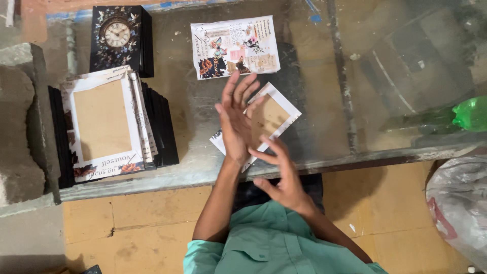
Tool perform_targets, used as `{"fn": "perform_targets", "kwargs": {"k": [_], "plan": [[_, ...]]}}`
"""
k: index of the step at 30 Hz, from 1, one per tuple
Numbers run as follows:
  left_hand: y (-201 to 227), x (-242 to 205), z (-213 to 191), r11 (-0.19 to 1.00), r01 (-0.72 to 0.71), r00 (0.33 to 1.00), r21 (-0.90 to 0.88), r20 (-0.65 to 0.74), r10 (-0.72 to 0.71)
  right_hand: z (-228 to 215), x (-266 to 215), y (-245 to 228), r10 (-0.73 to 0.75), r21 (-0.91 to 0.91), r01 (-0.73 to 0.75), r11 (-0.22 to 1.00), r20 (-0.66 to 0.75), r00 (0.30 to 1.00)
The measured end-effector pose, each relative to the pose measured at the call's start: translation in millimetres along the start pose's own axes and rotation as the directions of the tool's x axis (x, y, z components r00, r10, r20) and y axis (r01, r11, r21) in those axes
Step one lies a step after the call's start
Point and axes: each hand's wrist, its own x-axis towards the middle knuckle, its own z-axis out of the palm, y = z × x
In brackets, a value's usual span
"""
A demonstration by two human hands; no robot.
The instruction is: The person assembles small cards by placing a beige insert into a white frame and pressing it onto a table. They repeatedly pick up frames, insert the beige pieces, and smooth the edges before stacking the finished items.
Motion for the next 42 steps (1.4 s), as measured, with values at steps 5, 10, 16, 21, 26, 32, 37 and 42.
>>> {"fn": "perform_targets", "kwargs": {"k": [5, 10, 16, 21, 26, 32, 37, 42], "plan": [[-10, 20, -25, 0.16, 0.094, 0.995, 0.983, -0.095, -0.001, -8, 27, 23, 0.079, -0.521, -0.221, 0.825, -0.281, 0.956], [-27, 26, -41, -0.021, 0.06, 0.956, 0.998, -0.064, -0.286, -10, 45, 38, 0.096, -0.537, -0.266, 0.801, -0.323, 0.942], [-28, 37, -34, -0.146, -0.015, 1.0, 0.989, 0.015, -0.002, -13, 45, 39, 0.12, -0.509, -0.297, 0.808, -0.351, 0.929], [-21, 43, -39, 0.031, -0.012, 0.929, 0.999, 0.023, -0.368, -17, 35, 45, 0.073, -0.505, -0.278, 0.817, -0.387, 0.919], [-21, 42, -53, 0.475, 0.194, 0.781, 0.858, 0.158, -0.604, -38, 29, 47, 0.031, 0.018, -0.025, 1.0, -0.506, 0.862], [-37, 36, -35, 0.711, 0.298, 0.537, 0.636, 0.504, -0.676, -125, 35, 67, 0.317, 0.495, -0.201, 0.845, -0.162, 0.935], [-66, 31, -16, 0.8, 0.271, 0.568, 0.535, 0.582, -0.581, -161, 31, 96, 0.44, 0.357, -0.354, 0.865, -0.197, 0.876], [-98, 34, 5, 0.784, 0.428, 0.796, 0.449, 0.223, -0.562, -173, 41, 107, 0.448, 0.365, -0.379, 0.851, -0.124, 0.886]]}}
